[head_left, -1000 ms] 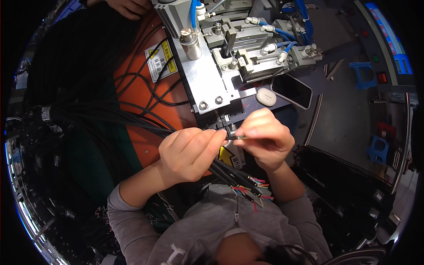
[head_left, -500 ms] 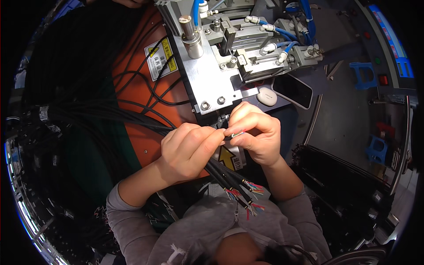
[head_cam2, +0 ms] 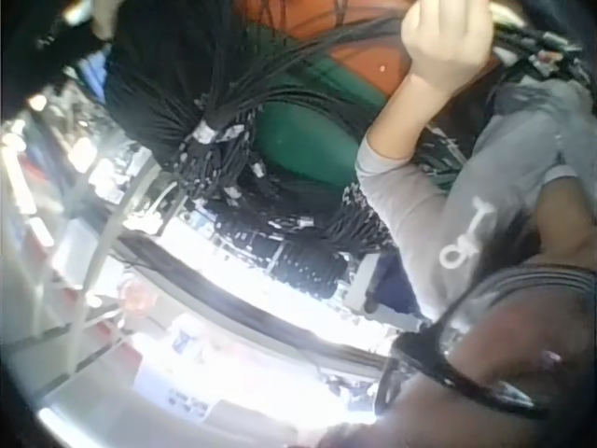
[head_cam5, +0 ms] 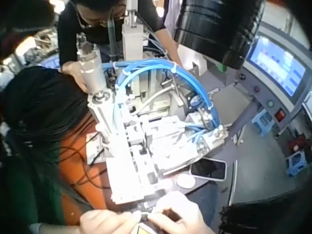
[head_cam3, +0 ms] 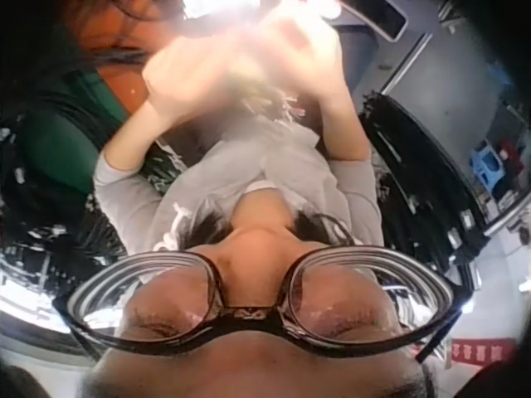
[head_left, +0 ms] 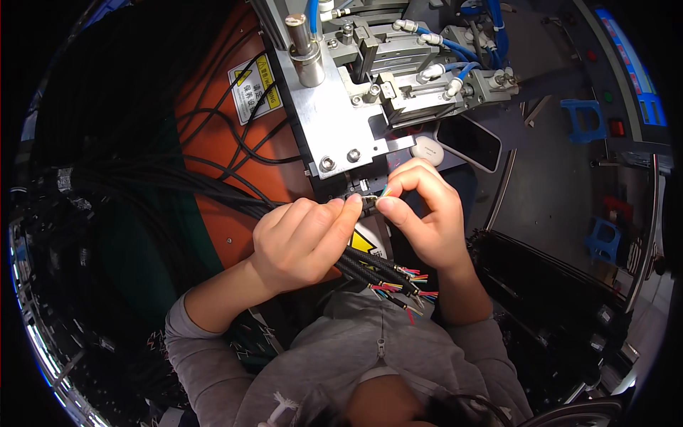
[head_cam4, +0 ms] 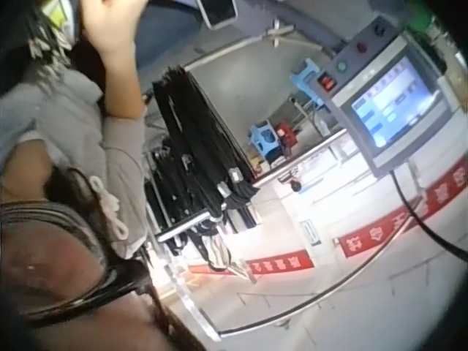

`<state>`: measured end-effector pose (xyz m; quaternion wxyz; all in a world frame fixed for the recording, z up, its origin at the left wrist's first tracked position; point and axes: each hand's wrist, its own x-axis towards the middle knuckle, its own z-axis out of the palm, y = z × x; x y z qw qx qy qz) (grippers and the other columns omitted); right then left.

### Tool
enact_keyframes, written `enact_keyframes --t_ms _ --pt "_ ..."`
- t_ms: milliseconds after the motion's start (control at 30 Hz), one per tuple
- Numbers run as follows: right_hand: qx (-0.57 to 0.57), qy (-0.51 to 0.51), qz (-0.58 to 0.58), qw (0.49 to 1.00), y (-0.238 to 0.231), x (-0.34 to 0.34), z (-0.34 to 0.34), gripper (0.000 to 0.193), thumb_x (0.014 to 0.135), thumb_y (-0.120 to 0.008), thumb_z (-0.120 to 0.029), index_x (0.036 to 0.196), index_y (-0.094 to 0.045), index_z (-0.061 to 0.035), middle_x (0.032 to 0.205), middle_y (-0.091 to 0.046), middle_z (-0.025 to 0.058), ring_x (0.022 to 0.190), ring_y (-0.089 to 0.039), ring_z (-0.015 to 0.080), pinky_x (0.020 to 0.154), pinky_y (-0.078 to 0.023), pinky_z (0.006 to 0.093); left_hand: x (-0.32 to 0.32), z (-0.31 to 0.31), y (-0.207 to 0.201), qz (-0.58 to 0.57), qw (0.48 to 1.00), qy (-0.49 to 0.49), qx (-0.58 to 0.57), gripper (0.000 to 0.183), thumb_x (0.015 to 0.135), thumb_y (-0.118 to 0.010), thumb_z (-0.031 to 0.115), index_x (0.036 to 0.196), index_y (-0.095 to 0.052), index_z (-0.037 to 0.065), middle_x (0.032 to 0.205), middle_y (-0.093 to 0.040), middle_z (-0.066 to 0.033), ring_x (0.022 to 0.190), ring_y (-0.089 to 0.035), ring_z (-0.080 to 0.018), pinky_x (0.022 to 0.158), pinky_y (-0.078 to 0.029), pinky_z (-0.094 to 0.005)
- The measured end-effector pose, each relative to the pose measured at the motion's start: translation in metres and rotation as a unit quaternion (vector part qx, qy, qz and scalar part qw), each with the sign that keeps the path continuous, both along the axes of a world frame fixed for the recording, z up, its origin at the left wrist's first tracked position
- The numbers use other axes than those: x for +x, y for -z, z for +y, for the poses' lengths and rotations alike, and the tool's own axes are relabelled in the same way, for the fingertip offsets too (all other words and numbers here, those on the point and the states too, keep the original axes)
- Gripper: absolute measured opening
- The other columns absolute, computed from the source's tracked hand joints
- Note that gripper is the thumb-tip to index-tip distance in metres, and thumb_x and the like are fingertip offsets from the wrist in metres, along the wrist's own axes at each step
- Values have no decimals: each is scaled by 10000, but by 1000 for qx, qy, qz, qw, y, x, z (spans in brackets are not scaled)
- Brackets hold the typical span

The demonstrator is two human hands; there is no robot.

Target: The person repeatedly selects individual wires from a large bundle, strips the insulation from the ends, and inserts them into a crimping machine. The person then operates the machine to crimp the wire ends and removes the finished wires.

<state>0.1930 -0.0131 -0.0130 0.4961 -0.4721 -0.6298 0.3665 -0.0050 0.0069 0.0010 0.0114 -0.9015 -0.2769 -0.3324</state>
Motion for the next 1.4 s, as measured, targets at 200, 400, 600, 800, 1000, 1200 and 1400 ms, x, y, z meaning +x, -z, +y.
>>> enact_keyframes --t_ms 200,400,600,800,1000,1200,1400 --pt "-278 -126 270 913 7 7 -4 125 908 -619 -136 912 -565 -23 807 -540 -40 739 -477 15 658 -390 183 -2 2 5 15 999 15 36 301 709 -630 63 1001 -685 15 805 -602 -37 569 -516 -112 463 -382 -221" --pt "-155 -36 164 974 14 2 -4 88 849 -654 -51 865 -621 28 776 -597 28 743 -551 92 696 -441 229 2 -1 7 34 999 7 20 325 704 -701 36 1026 -707 82 796 -592 -21 551 -500 -99 451 -375 -225" --pt "53 64 -164 983 19 -9 5 38 771 -661 -9 781 -630 10 755 -615 103 711 -570 250 659 -452 325 9 -4 7 118 992 -38 -23 294 751 -660 64 1042 -694 89 689 -446 6 562 -442 -101 451 -370 -242" --pt "71 60 -166 982 24 -9 4 57 728 -658 -1 744 -604 -10 725 -582 90 675 -538 256 623 -433 344 12 -9 4 137 987 -60 -56 290 775 -631 61 1061 -679 66 665 -376 2 566 -435 -112 460 -371 -239" --pt "-18 103 -78 992 32 -15 4 38 747 -620 8 736 -590 -12 704 -567 90 660 -535 216 603 -424 306 11 -4 6 102 992 -47 -63 287 726 -640 73 1009 -682 53 682 -432 -7 568 -472 -120 467 -385 -248" --pt "-205 69 104 971 44 -11 1 47 815 -581 -42 809 -583 4 725 -571 85 656 -542 200 622 -434 295 9 1 11 67 995 -39 -64 278 689 -638 79 963 -681 48 719 -519 -18 582 -515 -135 475 -404 -267" --pt "-121 122 -7 985 39 -21 1 102 807 -653 -58 792 -576 8 746 -589 83 688 -569 188 651 -444 292 7 1 7 84 991 -48 -97 271 692 -637 70 956 -672 23 768 -551 -13 647 -578 -133 514 -437 -252"
